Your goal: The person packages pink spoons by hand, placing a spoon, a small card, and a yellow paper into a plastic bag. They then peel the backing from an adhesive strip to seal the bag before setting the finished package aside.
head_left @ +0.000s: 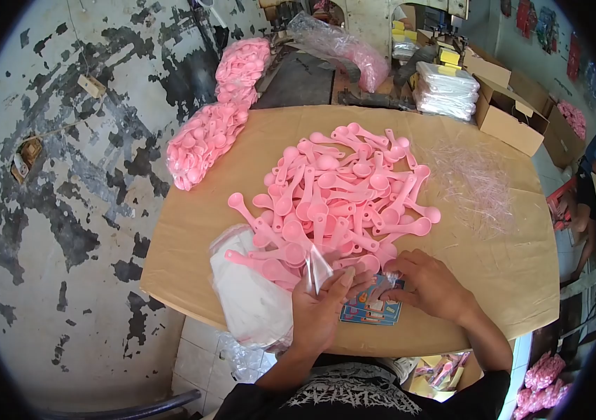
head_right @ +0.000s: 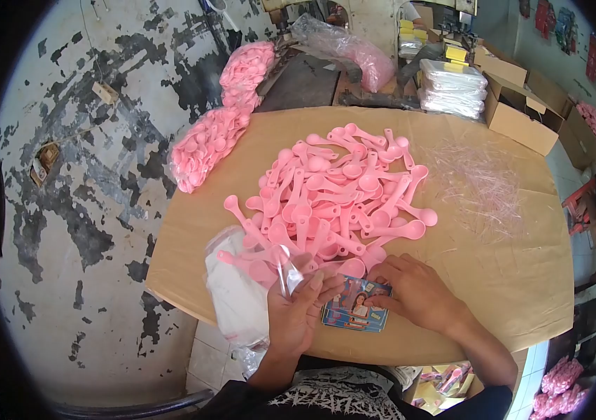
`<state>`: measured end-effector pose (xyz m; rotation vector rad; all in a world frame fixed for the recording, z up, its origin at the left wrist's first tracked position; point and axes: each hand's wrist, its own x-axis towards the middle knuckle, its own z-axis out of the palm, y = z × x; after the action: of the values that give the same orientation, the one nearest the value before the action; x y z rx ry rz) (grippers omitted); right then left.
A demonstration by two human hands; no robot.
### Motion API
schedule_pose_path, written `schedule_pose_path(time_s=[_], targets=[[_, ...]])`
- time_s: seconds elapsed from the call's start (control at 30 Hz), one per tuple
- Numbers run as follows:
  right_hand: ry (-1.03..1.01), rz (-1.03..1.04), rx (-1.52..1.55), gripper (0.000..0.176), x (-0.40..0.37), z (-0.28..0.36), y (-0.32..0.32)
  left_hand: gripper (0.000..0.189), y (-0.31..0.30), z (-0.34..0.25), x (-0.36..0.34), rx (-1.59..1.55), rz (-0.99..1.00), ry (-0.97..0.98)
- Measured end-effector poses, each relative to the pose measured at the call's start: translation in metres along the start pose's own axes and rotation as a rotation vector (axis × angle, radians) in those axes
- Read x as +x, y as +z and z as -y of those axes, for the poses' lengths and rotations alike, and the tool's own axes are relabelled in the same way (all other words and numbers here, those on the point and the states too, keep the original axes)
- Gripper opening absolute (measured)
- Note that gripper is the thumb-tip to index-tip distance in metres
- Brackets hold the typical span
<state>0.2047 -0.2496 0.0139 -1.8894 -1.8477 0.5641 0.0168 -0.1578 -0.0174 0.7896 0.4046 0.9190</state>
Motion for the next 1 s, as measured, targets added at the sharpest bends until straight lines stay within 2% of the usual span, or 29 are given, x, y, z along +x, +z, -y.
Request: schedule_pose_path(time_s=[0.03, 0.13, 0.23, 0.33, 0.43, 0.53, 0.63, 0.77, 0.83, 0.97, 1.0], targets=[[0.041, 0.020, 0.067, 0.031, 0.000, 0.000, -0.001, 0.021, -0.003, 0.002, -0.001, 0.001, 0.005, 0.009], [0.000, -0.108, 0.180, 0.028, -0.001, -0.002, 0.001, 0.021, -0.007, 0.007, 0.000, 0.006, 0.036, 0.092], [-0.178, -0.156, 0.040, 0.023, -0.001, -0.005, -0.002, 0.022, -0.007, 0.008, 0.004, -0.051, 0.044, 0.123], [-0.208, -0.371, 0.077, 0.017, -0.001, -0.002, -0.007, 0.024, -0.005, 0.010, 0.008, -0.145, -0.033, 0.126], [0.005, -0.246, 0.440, 0.015, -0.005, 0.004, -0.021, 0.025, -0.003, 0.010, 0.011, -0.185, -0.055, 0.152], [-0.010, -0.204, 0.578, 0.014, -0.010, 0.006, -0.018, 0.029, -0.003, 0.012, 0.012, -0.130, -0.048, 0.132], [0.001, -0.258, 0.597, 0.014, -0.005, 0.011, -0.003, 0.034, -0.002, 0.016, 0.009, -0.057, -0.055, 0.092], [-0.050, -0.147, 0.427, 0.015, -0.006, 0.014, -0.006, 0.027, 0.014, 0.010, 0.005, -0.043, -0.086, 0.112], [-0.030, -0.030, 0.395, 0.016, -0.008, 0.013, -0.011, 0.025, 0.008, 0.010, 0.005, 0.117, 0.011, 0.067], [-0.005, -0.096, 0.565, 0.013, -0.007, 0.017, -0.004, 0.022, 0.005, 0.016, -0.002, 0.285, 0.182, -0.034], [0.039, -0.100, 0.645, 0.013, -0.007, 0.022, -0.004, 0.035, 0.005, 0.021, -0.001, 0.227, 0.192, -0.043]])
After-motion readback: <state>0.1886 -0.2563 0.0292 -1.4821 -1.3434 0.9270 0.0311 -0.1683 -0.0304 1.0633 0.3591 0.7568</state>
